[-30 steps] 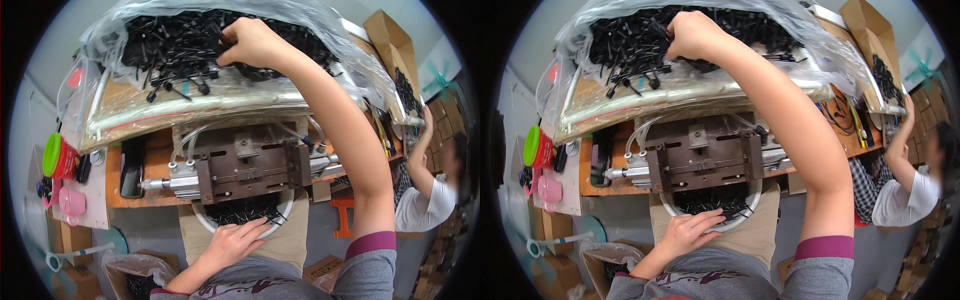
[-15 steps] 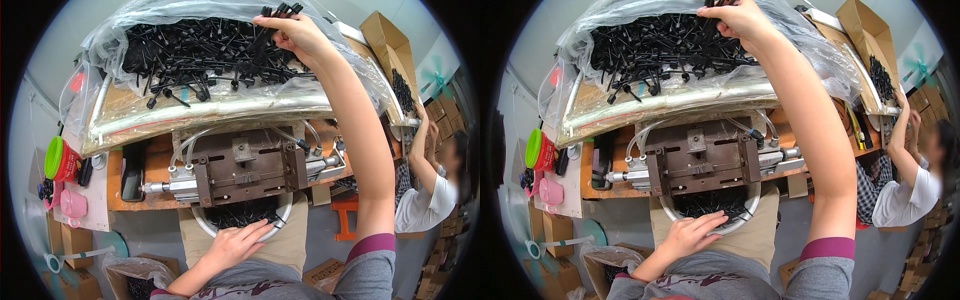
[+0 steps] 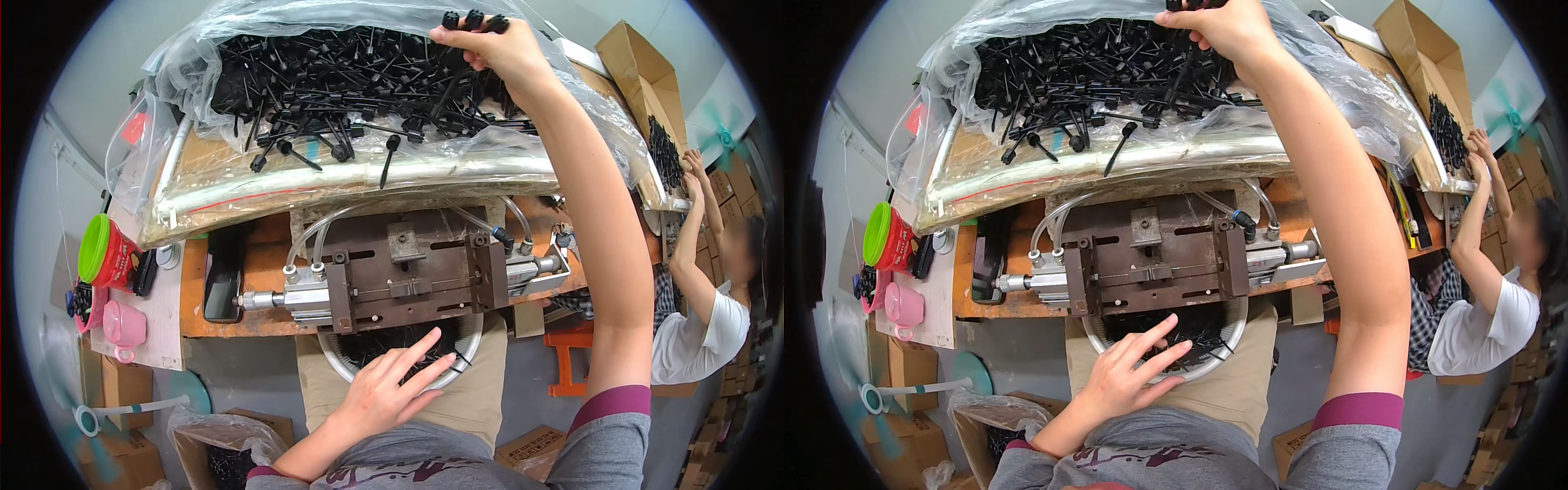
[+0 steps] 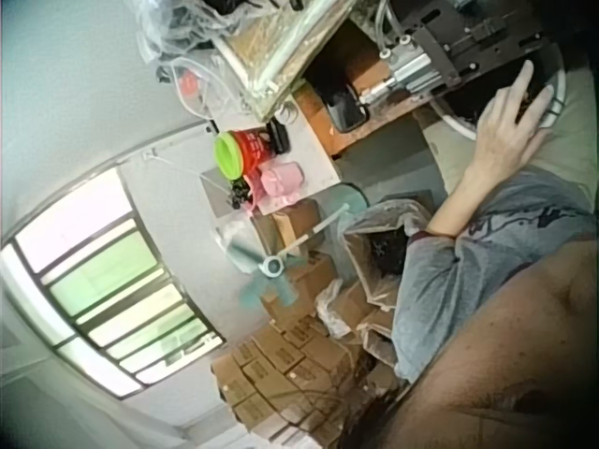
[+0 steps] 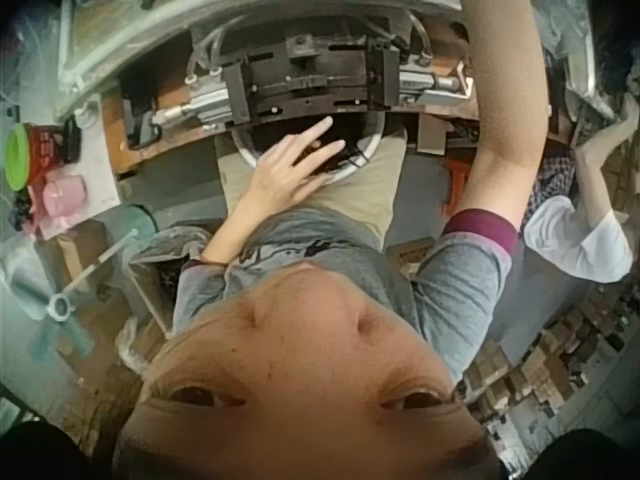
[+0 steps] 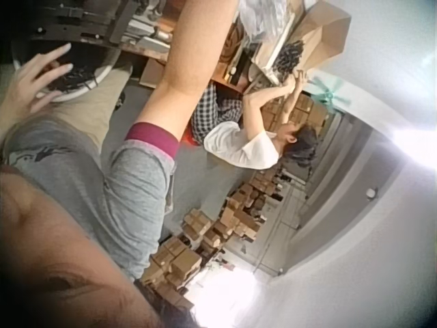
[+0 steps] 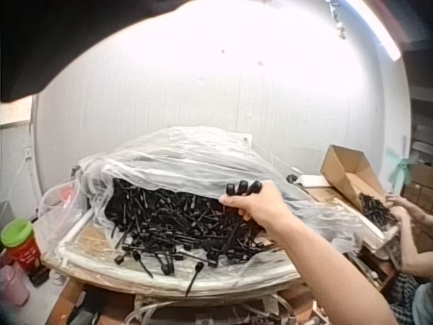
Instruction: Assembling small black plastic components using a pneumatic jig.
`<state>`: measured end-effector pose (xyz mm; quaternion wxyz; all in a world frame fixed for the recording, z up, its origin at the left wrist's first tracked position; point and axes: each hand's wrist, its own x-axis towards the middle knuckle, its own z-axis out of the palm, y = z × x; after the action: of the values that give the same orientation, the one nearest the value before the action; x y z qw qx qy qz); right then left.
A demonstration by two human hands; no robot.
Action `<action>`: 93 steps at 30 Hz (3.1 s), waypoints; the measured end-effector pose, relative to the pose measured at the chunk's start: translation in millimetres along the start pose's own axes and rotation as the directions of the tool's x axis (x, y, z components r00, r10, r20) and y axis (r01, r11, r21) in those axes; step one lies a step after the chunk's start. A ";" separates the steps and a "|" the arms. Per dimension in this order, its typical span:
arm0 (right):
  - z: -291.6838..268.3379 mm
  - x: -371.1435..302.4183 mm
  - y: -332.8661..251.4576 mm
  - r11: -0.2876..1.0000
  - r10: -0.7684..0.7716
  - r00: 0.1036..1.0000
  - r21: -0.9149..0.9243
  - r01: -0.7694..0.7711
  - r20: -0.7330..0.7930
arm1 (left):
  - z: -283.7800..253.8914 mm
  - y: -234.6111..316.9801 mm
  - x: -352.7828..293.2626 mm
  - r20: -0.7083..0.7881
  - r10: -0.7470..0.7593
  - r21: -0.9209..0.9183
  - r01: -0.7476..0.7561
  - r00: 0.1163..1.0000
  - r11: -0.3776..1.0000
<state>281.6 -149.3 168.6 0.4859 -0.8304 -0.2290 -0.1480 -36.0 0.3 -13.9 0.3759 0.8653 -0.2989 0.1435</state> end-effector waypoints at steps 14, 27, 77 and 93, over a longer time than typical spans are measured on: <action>-11.5 -19.8 -35.5 0.672 0.045 0.999 0.739 -0.046 0.022 | -26.9 -0.4 22.5 -0.255 0.016 -0.073 -0.036 0.967 0.997; 5.6 -236.8 -57.2 0.207 0.150 0.940 0.920 -0.333 0.307 | -57.9 -4.1 37.9 0.053 -0.474 -0.988 0.114 0.879 0.102; 47.6 -313.9 -10.0 0.775 -0.564 0.826 -0.350 0.525 -0.009 | -18.7 8.9 28.6 -0.275 -0.016 -0.171 -0.032 0.961 0.985; 37.0 -318.7 -9.3 0.842 0.262 0.942 0.526 -0.117 -0.210 | -4.1 -13.2 34.5 -0.160 -0.128 0.309 0.173 0.979 0.935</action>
<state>6.2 -188.4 8.3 0.7259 -0.6635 -0.1064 -0.1469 -0.9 -3.7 -2.2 0.2598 0.9232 -0.1778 0.2204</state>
